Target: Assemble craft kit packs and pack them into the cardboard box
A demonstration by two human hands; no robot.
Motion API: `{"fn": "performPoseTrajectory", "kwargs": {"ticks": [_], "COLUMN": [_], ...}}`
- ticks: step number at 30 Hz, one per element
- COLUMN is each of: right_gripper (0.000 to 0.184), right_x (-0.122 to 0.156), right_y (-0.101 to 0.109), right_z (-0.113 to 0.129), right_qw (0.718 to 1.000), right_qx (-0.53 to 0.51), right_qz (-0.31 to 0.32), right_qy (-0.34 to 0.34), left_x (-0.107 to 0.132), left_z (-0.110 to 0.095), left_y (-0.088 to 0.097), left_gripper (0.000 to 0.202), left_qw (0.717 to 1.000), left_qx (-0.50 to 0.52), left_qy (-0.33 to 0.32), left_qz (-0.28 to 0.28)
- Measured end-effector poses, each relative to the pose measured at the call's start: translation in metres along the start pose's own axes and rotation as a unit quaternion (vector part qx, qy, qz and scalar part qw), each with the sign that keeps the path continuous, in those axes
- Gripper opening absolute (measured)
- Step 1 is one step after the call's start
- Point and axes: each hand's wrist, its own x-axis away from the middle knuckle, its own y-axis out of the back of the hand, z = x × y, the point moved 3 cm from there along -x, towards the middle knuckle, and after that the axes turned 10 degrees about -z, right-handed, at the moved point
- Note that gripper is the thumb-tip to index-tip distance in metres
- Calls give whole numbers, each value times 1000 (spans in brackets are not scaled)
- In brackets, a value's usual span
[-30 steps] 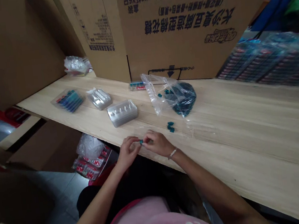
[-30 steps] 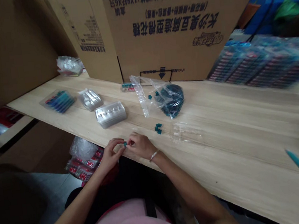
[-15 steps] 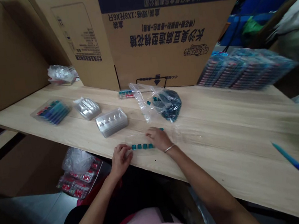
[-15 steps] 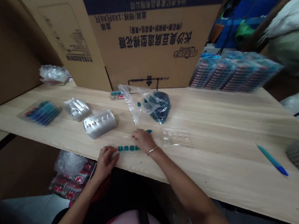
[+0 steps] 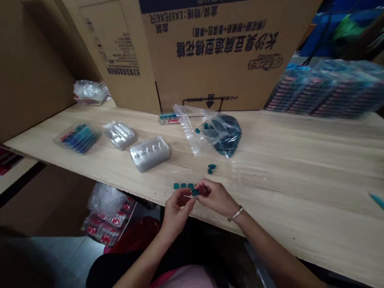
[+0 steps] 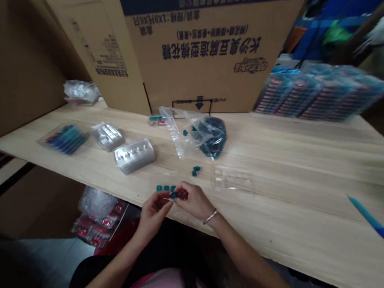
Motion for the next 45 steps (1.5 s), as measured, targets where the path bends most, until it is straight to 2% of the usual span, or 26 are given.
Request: {"fn": "performPoseTrajectory", "kwargs": {"ticks": [3, 7, 10, 14, 16, 18, 21, 24, 27, 29, 32, 35, 38, 40, 42, 45], "right_gripper": [18, 22, 21, 19, 15, 9, 5, 6, 17, 18, 18, 17, 21, 21, 19, 17], "right_x": [13, 21, 19, 3, -12, -31, -54, -63, -61, -59, -60, -64, -63, -62, -64, -79], "right_y": [-22, -44, -54, -62, -65, -69, -83, -93, -80, -55, -5, 25, 31, 31, 32, 39], "right_z": [6, -3, -5, 8, 15, 21, 25, 24, 21, 13, -11, -39, -55, -57, -54, -32], "right_qw": [999, 975, 973, 981, 989, 991, 942, 905, 908, 925, 930, 914, 915, 926, 946, 963], "right_qx": [-33, -168, -183, -161, -107, 15, 226, 319, 301, 283, 331, 397, 398, 369, 313, 221], "right_qz": [26, 125, 117, 106, 97, 77, 90, 127, 128, 81, -35, -49, -40, -48, -48, -68], "right_qy": [-18, -79, -84, -32, 21, 112, 230, 253, 260, 241, 154, 66, 51, 58, 73, 135], "left_x": [5, 14, 18, 11, 0, -13, -34, -50, -61, -66, -72, -75, -73, -71, -68, -67], "left_z": [6, 14, 13, 7, 8, 12, 20, 25, 26, 26, 31, 38, 42, 42, 41, 37], "left_y": [3, 29, 44, 56, 61, 68, 74, 72, 69, 67, 64, 65, 66, 68, 69, 67], "left_gripper": [24, 22, 22, 19, 20, 23, 22, 17, 17, 19, 14, 11, 11, 21, 27, 15], "left_qw": [998, 995, 993, 996, 996, 993, 980, 970, 958, 945, 922, 914, 919, 926, 932, 935], "left_qx": [46, 55, 67, 47, 22, -34, -128, -176, -208, -231, -247, -242, -251, -254, -248, -233], "left_qy": [32, 81, 90, 41, 15, -12, -75, -144, -193, -230, -297, -324, -305, -278, -264, -268], "left_qz": [-8, -22, -34, -60, -81, -113, -136, -87, -36, -8, 18, -1, -15, -31, -32, -7]}}
